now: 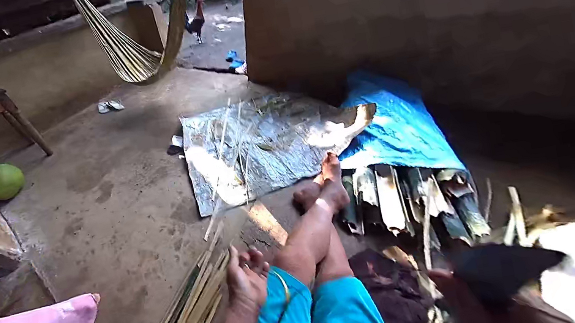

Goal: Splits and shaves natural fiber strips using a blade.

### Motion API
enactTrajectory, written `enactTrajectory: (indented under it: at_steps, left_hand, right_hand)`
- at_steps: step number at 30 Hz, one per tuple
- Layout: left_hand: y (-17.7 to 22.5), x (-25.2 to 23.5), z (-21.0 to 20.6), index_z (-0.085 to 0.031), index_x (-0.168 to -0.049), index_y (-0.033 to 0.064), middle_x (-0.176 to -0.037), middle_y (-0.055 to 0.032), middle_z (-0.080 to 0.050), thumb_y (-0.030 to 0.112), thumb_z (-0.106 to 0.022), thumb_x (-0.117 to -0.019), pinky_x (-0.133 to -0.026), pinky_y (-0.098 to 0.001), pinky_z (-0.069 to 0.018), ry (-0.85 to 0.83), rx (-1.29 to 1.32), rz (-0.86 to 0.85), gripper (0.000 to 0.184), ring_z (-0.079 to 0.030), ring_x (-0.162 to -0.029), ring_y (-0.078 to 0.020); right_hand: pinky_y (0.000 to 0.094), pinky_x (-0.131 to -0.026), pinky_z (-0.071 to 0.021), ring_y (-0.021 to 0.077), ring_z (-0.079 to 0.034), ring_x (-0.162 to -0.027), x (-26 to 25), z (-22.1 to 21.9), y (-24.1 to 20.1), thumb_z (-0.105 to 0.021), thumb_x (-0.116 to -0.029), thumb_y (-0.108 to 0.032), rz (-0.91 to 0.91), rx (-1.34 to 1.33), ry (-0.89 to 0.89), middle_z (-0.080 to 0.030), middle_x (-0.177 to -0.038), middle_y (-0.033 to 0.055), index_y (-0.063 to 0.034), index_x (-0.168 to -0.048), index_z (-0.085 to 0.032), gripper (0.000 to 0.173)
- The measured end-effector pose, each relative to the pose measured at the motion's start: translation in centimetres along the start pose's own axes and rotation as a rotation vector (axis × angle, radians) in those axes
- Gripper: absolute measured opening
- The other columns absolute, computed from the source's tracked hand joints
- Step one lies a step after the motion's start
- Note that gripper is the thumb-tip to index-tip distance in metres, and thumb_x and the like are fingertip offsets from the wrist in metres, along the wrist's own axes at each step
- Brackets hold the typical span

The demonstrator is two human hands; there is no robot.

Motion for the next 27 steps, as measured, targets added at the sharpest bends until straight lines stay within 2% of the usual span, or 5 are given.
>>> enactTrajectory:
  at_steps: [4, 8, 13, 20, 27]
  left_hand:
    - [-2.9, 4.1, -4.7, -0.067, -0.069, 0.0191, -0.093, -0.0039, -0.076, 0.061, -0.043, -0.1009, -0.089, -0.038, -0.0581, -0.6, -0.056, 0.143, 0.058, -0.073, -0.096, -0.0193]
    - [-5.5, 8.5, -7.2, -0.076, -0.092, 0.0165, -0.119, -0.0065, -0.072, 0.064, -0.05, -0.0976, -0.105, -0.039, -0.049, -1.108, -0.185, 0.257, 0.054, -0.064, -0.12, -0.0208]
    - [-5.1, 6.6, -6.5, -0.06, -0.089, 0.0087, -0.098, -0.0066, -0.071, 0.029, -0.013, -0.1125, -0.087, -0.0323, -0.0568, -0.672, -0.248, 0.176, 0.056, -0.069, -0.096, -0.0167]
    - [-3.2, 3.8, -2.9, -0.052, -0.086, 0.0122, -0.081, -0.0006, -0.064, 0.037, -0.027, -0.1132, -0.069, -0.0285, -0.0551, -0.046, -0.157, 0.091, 0.044, -0.065, -0.072, -0.0121]
    - [-3.5, 4.4, -4.0, -0.047, -0.076, 0.0138, -0.052, 0.003, -0.048, 0.033, -0.026, -0.1136, -0.06, -0.028, -0.056, -0.114, -0.033, 0.139, 0.047, -0.053, -0.047, -0.0108]
  right_hand:
    - [0.0294, -0.062, -0.0559, 0.0107, -0.066, -0.066, -1.8, -2.8, 0.0, -0.072, -0.0953, -0.038, 0.061, 0.142, 0.026, -0.066, -0.069, 0.0122, 0.0052, -0.08, -0.065, 0.047]
    - [0.0219, -0.056, -0.0545, 0.0, -0.062, -0.059, -6.1, -2.8, 2.3, -0.076, -0.0916, -0.023, -0.041, 0.036, 0.052, -0.065, -0.07, -0.0024, -0.0022, -0.083, -0.067, 0.024]
    - [0.0212, -0.053, -0.0524, -0.0029, -0.059, -0.056, -2.6, -6.1, 4.6, -0.064, -0.094, -0.055, -0.296, -0.131, -0.259, -0.064, -0.066, -0.0112, -0.015, -0.076, -0.068, 0.044]
    - [0.0299, -0.049, -0.0452, 0.0116, -0.055, -0.051, 8.9, -13.0, -0.9, -0.069, -0.091, -0.053, -0.052, -0.076, -0.563, -0.06, -0.06, 0.0047, -0.0058, -0.069, -0.066, 0.053]
    - [0.0273, -0.05, -0.0427, 0.0105, -0.053, -0.052, 9.9, -14.2, -2.4, -0.072, -0.0915, -0.049, 0.012, -0.157, -0.599, -0.059, -0.06, 0.0046, -0.0056, -0.071, -0.065, 0.048]
Point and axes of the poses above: each hand's wrist, its own x-axis away from the middle knuckle, its own z-axis out of the back of the hand, y = z × x, the point moved 9 cm from there along -x, towards the middle knuckle
